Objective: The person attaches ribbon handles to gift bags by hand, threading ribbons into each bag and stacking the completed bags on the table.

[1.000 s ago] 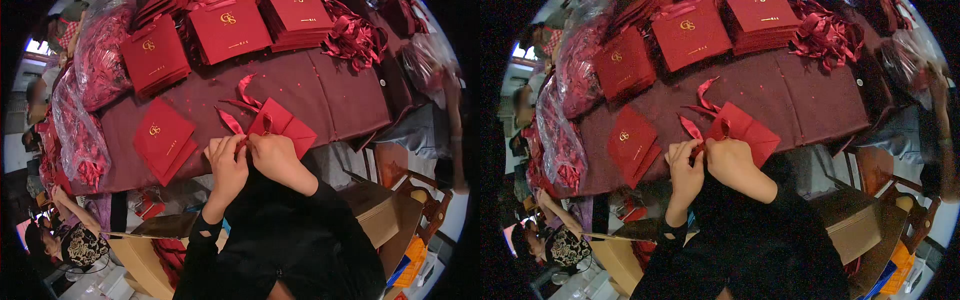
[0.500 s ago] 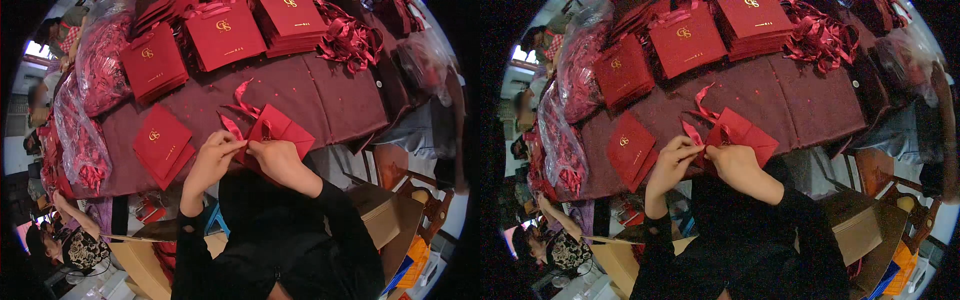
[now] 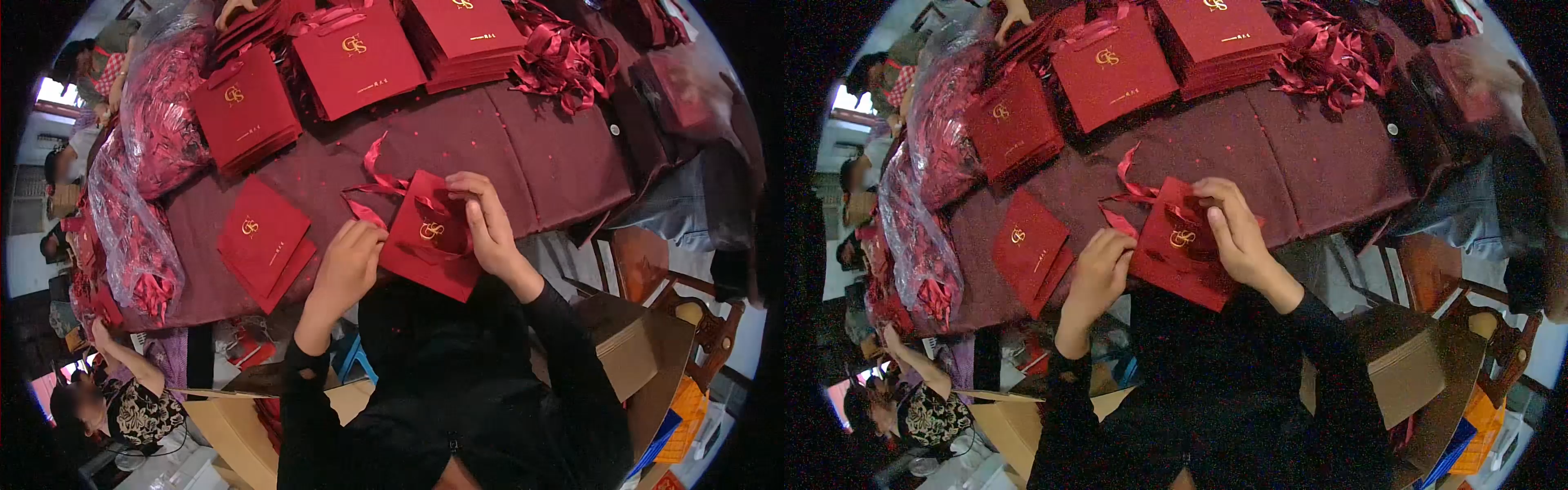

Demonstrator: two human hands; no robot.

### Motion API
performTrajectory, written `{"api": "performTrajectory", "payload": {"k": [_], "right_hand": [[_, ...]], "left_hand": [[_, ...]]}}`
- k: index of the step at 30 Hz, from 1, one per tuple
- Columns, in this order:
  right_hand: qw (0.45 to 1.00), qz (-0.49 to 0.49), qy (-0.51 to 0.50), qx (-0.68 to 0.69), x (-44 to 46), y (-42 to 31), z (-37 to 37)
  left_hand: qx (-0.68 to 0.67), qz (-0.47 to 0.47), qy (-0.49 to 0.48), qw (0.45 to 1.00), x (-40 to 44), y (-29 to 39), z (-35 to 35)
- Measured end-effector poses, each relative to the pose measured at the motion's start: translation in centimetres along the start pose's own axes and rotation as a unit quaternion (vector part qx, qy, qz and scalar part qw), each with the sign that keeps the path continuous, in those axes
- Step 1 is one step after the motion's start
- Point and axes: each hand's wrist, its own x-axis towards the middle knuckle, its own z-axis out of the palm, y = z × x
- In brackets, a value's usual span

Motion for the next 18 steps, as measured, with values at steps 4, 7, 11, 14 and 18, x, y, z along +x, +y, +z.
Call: {"api": "performTrajectory", "payload": {"k": [4, 7, 11, 14, 18], "right_hand": [[0.990, 0.003, -0.035, -0.140, 0.2, -0.3, 0.2], [0.970, -0.051, -0.106, -0.212, 0.6, -0.9, -0.4], [0.950, -0.096, -0.126, -0.271, 0.7, -1.1, 0.1], [0.937, -0.110, -0.161, -0.291, 0.6, -1.1, 0.3], [0.891, -0.172, -0.176, -0.381, 0.3, -0.8, 0.6]], "left_hand": [[0.092, -0.009, 0.026, 0.995, -0.2, -0.8, -1.7], [0.218, -0.051, 0.093, 0.970, -0.6, -2.6, -5.1], [0.327, -0.055, 0.090, 0.939, -0.1, -3.0, -7.9], [0.366, -0.034, 0.084, 0.926, 0.3, -4.0, -8.3], [0.414, -0.046, 0.060, 0.907, 1.9, -2.5, -7.5]]}}
